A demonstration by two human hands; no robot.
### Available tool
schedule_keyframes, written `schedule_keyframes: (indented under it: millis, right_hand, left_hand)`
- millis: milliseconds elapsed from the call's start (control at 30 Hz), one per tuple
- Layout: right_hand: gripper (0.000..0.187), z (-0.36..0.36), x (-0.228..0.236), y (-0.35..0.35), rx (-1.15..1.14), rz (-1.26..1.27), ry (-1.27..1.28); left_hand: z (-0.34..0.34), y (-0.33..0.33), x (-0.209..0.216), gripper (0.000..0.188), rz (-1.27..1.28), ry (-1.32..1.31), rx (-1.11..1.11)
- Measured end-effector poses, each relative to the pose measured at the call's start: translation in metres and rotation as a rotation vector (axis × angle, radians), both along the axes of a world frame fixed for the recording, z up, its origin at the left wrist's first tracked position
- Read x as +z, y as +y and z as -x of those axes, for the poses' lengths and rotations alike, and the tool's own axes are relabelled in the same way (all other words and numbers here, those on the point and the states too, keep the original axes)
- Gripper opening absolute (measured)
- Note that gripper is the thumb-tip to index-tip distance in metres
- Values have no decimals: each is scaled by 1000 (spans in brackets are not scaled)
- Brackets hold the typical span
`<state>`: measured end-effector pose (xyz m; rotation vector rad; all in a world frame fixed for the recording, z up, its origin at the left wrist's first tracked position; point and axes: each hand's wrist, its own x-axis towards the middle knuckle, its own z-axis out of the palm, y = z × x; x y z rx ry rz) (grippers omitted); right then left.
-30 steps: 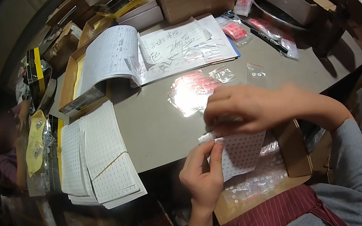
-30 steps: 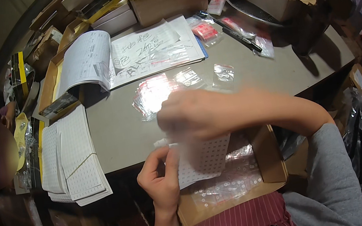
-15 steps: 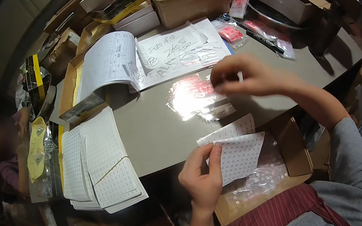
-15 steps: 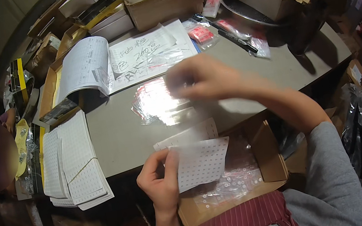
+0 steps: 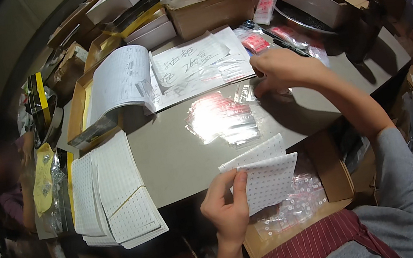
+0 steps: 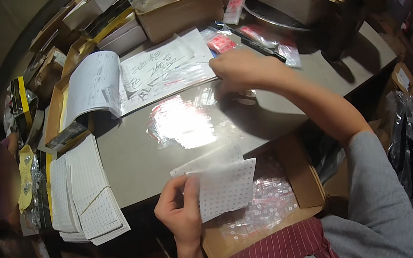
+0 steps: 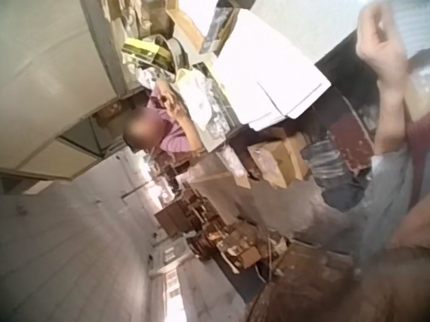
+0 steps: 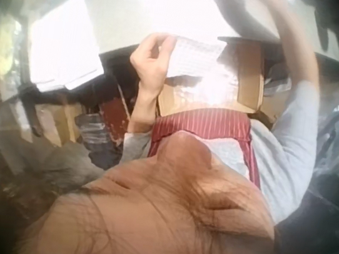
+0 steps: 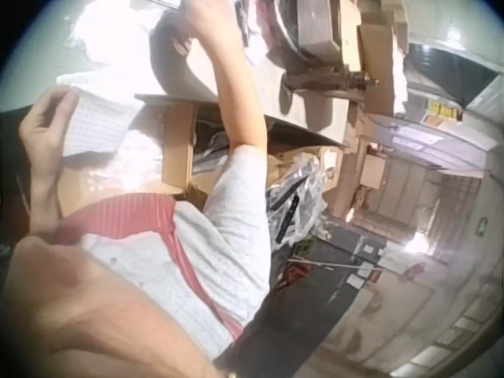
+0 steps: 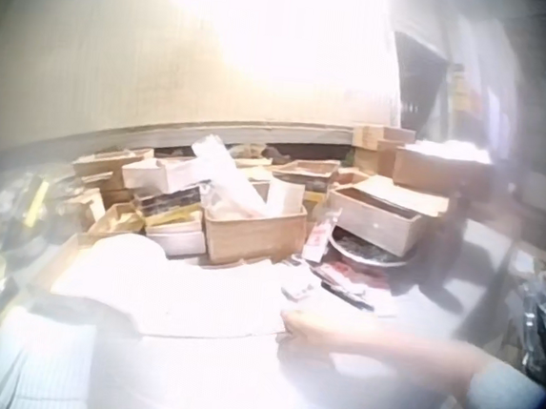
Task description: The person repeatedly peels small adhesive stickers from a perforated sheet and places them into a cardboard box. The person handles the sticker sheet with both hands, separating individual stickers one at a time.
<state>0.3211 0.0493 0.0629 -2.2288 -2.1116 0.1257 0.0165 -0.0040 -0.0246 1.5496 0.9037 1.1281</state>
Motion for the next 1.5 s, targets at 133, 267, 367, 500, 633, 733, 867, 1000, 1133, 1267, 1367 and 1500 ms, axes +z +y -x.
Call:
schedule_keyframes:
  millis: [133,267,367,500,633,733,867,1000,1133,1267,1367,1500]
  right_hand:
    - [56,-34,-5,-14,54,61,109]
    - [60,-47,-22,-49,241,-23,433]
    - [52,-47,-41,-89,376,-141,433]
    - [40,-22,-47,-127,448,-62,852]
    - [33,2,-33,-155,360,-4,1341]
    - [28,11,-25,-163,253,-73,1408]
    - [38,36,-25,-154,355,-124,1129]
    - [48,55,-27,-151,406,-219,862]
    - [44,63,-25,-158,360,-413,605]
    - [36,68,-32,-165,312,-369,526]
    - [34,62,-42,-166,314,-353,571]
    - [34,65,-49,-167,331,-460,538]
  left_hand:
    - [4,-4,-4,10,89,-149,-19]
    - [20,-9,-3,12,205,-354,10]
    - [36,-8,-12,9,220,-440,33]
    - [42,-9,-11,9,216,-497,69]
    - [43,-10,-11,11,199,-501,29]
    - [37,-15,-7,11,173,-459,-17]
    - [23,-29,5,12,115,-293,-31]
    - [5,-36,18,8,74,-195,24]
    - [2,-34,20,11,-11,-101,94]
    - [-2,-34,19,14,-7,-132,134]
    - [-3,-35,19,15,17,-140,128]
    - [-3,-32,20,16,83,-152,105]
